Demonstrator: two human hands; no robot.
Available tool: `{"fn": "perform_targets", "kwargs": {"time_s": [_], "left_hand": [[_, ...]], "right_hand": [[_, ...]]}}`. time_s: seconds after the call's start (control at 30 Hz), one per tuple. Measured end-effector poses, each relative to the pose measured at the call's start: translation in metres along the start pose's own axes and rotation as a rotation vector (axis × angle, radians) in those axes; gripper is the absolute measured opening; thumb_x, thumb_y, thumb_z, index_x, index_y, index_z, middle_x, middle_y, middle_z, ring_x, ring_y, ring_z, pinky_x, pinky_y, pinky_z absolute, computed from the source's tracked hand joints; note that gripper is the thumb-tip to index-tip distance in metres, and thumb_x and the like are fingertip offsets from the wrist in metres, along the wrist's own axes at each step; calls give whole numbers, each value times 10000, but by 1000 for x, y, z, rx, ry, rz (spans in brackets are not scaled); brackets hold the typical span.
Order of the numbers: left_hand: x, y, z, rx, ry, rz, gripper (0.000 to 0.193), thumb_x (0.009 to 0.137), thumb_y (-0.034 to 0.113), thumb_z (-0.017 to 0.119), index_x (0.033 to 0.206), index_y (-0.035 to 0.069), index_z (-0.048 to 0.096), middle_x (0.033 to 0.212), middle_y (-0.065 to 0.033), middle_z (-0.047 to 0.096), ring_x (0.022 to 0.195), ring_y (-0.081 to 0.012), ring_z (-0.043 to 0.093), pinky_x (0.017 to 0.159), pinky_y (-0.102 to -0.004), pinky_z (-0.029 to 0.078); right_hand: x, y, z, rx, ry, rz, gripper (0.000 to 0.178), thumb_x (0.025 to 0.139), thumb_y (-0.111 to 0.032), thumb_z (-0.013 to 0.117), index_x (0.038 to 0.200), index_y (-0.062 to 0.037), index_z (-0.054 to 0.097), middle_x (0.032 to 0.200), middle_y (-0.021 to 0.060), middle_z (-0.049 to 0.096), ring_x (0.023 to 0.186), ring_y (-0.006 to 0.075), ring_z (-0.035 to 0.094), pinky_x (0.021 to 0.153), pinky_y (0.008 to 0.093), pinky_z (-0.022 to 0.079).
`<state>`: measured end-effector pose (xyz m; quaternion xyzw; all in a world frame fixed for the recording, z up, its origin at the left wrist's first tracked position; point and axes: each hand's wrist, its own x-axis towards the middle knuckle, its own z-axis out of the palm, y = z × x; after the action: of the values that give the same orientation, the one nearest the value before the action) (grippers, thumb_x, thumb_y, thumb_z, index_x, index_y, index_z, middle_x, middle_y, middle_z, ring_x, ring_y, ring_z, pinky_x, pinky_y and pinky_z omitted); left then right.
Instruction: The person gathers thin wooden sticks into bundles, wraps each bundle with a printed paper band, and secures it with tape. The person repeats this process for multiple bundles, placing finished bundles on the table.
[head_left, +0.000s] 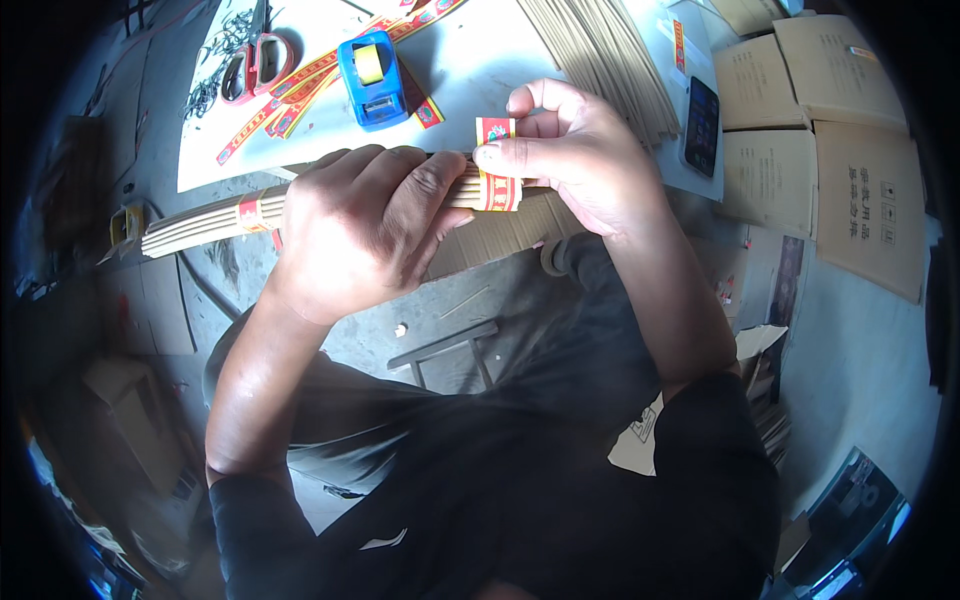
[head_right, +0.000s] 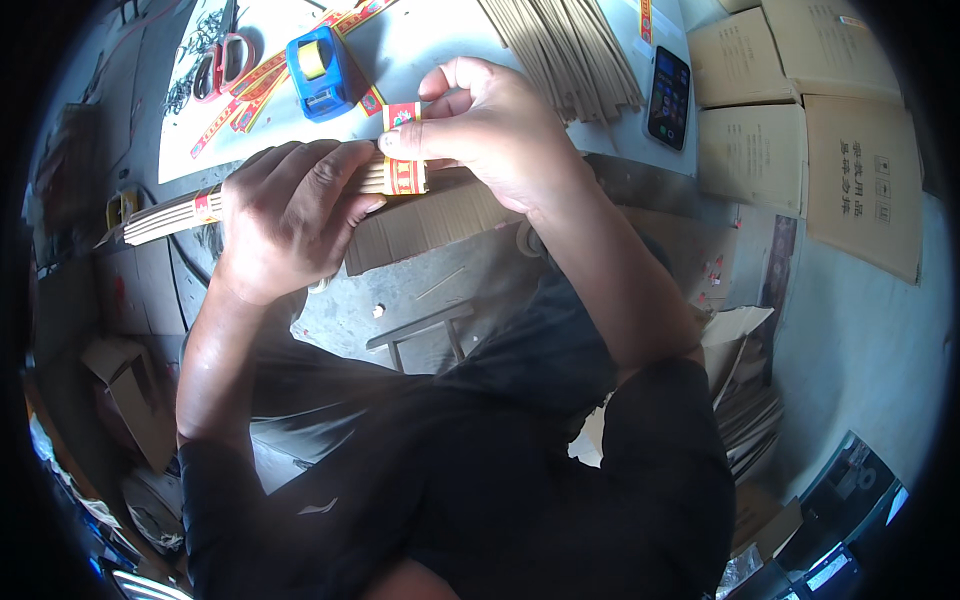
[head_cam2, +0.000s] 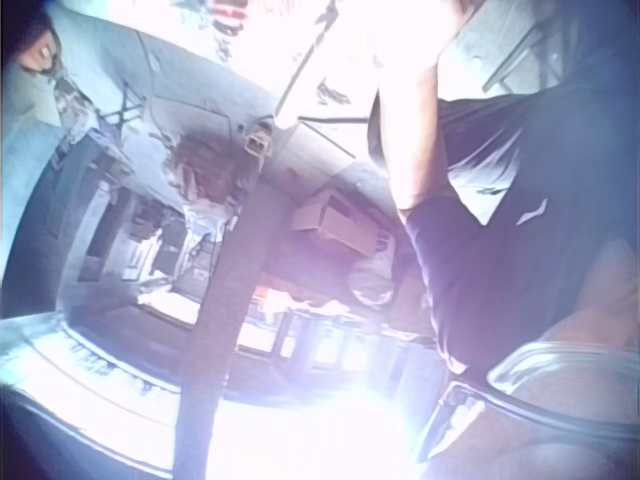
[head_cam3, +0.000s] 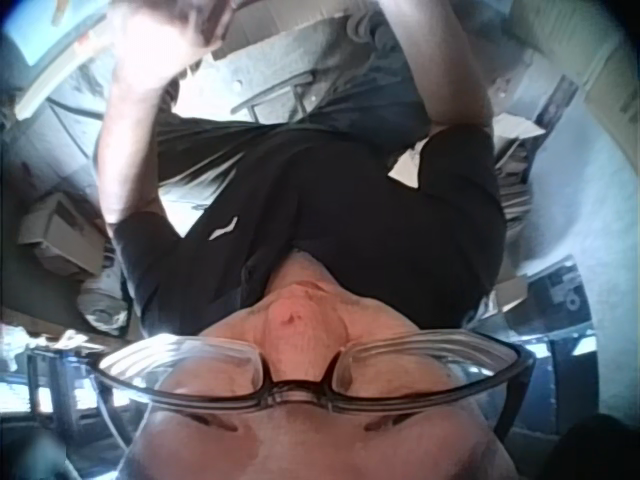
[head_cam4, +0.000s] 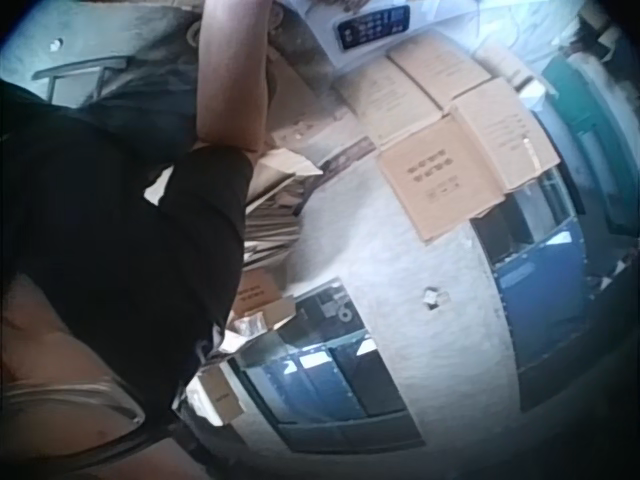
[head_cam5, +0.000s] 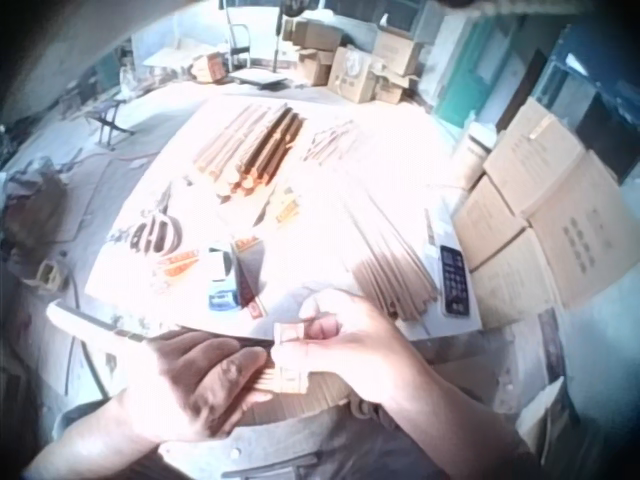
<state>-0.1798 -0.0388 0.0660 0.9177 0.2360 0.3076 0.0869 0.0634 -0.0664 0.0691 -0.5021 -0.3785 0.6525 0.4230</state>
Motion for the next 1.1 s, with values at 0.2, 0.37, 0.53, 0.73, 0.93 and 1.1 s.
{"fn": "perform_targets", "kwargs": {"time_s": [0.2, 0.37, 0.53, 0.73, 0.93, 1.1], "left_hand": [[-1, -2, 8, 42, 71, 56, 380, 866, 275, 840, 1143, 46, 714, 912, -76, 732, 716, -238, 720, 631, -360, 583], [1, -4, 12, 71, 112, 99, 389, 888, 295, 812, 1206, 87, 726, 885, -51, 702, 697, -206, 693, 605, -340, 566], [-6, -3, 14, 123, 76, 105, 586, 802, 230, 803, 1383, 258, 728, 941, -56, 672, 727, -204, 676, 613, -344, 564], [-11, -4, 15, 176, 50, 138, 695, 720, 217, 794, 1397, 360, 726, 998, -77, 665, 779, -223, 683, 639, -356, 577], [-5, 1, 15, 115, 52, 84, 700, 722, 183, 816, 1394, 360, 728, 1009, -65, 665, 731, -208, 674, 617, -345, 579], [15, 9, -7, -412, 48, -223, 421, 919, 85, 811, 1336, 98, 752, 870, -139, 760, 760, -191, 716, 655, -345, 577]], "right_hand": [[0, -1, -3, 35, -10, 48, 350, 923, -94, 829, 1159, -35, 576, 980, 84, 746, 885, 148, 743, 808, 299, 613], [-1, 6, -7, 95, -9, 38, 316, 936, -76, 802, 1164, -49, 585, 1014, 84, 743, 903, 149, 742, 820, 302, 616], [1, 6, -3, 159, 42, 71, 353, 908, -28, 799, 1173, 30, 574, 982, 118, 733, 888, 176, 746, 762, 285, 606], [-3, 5, 1, 142, 41, 68, 334, 952, -62, 780, 1214, -24, 576, 1032, 126, 744, 908, 202, 756, 812, 335, 621], [-6, 5, 3, 195, 86, 115, 365, 987, -77, 716, 1310, -11, 558, 1091, 127, 731, 930, 185, 733, 797, 331, 617], [2, 0, -9, 147, 92, 104, 364, 1027, -105, 636, 1373, -29, 555, 1167, 94, 717, 901, 132, 685, 775, 293, 582]]}}
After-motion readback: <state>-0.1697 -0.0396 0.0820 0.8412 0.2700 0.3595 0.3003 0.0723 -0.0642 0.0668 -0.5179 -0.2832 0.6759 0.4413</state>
